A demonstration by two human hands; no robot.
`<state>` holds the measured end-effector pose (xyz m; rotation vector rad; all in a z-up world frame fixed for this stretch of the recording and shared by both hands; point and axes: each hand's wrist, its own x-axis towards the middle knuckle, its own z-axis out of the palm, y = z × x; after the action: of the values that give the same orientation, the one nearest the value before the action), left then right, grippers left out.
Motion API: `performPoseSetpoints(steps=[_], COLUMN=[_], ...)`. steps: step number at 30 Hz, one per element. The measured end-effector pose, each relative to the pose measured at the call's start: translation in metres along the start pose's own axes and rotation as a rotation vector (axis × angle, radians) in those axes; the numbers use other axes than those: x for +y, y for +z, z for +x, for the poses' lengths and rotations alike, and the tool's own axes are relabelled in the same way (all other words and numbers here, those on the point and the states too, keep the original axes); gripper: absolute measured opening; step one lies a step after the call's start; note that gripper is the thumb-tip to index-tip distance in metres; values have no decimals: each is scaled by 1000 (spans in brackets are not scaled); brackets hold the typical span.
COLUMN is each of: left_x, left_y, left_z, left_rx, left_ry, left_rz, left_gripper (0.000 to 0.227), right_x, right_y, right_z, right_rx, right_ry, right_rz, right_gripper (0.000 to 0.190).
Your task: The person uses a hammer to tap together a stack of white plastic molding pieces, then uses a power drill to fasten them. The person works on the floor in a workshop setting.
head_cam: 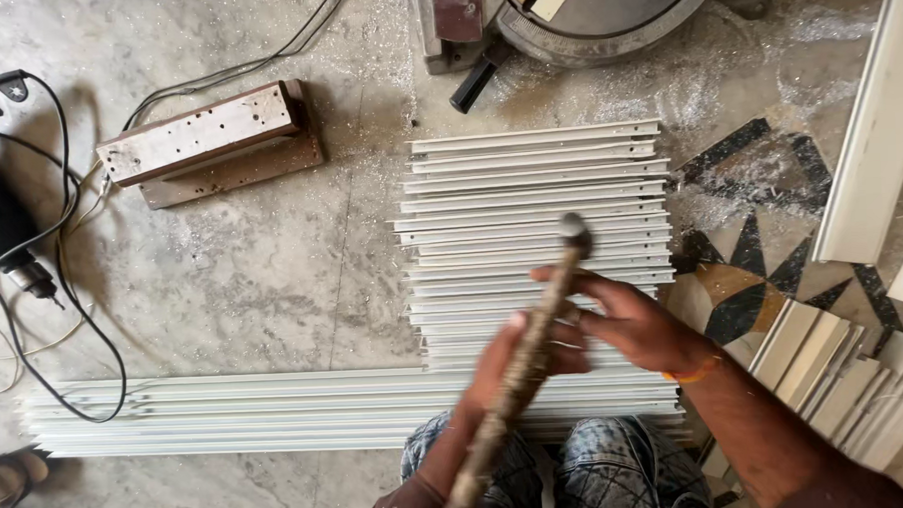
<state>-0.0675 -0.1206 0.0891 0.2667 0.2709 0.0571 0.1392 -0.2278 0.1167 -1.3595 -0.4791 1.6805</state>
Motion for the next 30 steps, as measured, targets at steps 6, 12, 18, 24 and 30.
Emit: performPoseSetpoints(steps=[6, 12, 18, 24, 30], left_x=[83, 112, 124, 140, 154], left_y=[-17, -2, -12, -27, -37], left_z=[-37, -52, -22, 5, 40], left_rx=[411, 383, 776, 818, 993], left_ry=[-54, 46, -46, 47, -46], left_rz=[250, 425, 587, 633, 805], left_gripper=[56, 53, 39, 41, 49], right_x=[-29, -21, -22, 0, -9], right_y=[29, -4, -103, -97, -93], right_z=[87, 113, 166, 170, 168], right_rx=[-112, 220, 628, 685, 715], right_ry=[-343, -428, -579, -492, -500], right_rz=[-943, -972, -1542, -1629, -1586], right_gripper=[47, 23, 85, 78, 78])
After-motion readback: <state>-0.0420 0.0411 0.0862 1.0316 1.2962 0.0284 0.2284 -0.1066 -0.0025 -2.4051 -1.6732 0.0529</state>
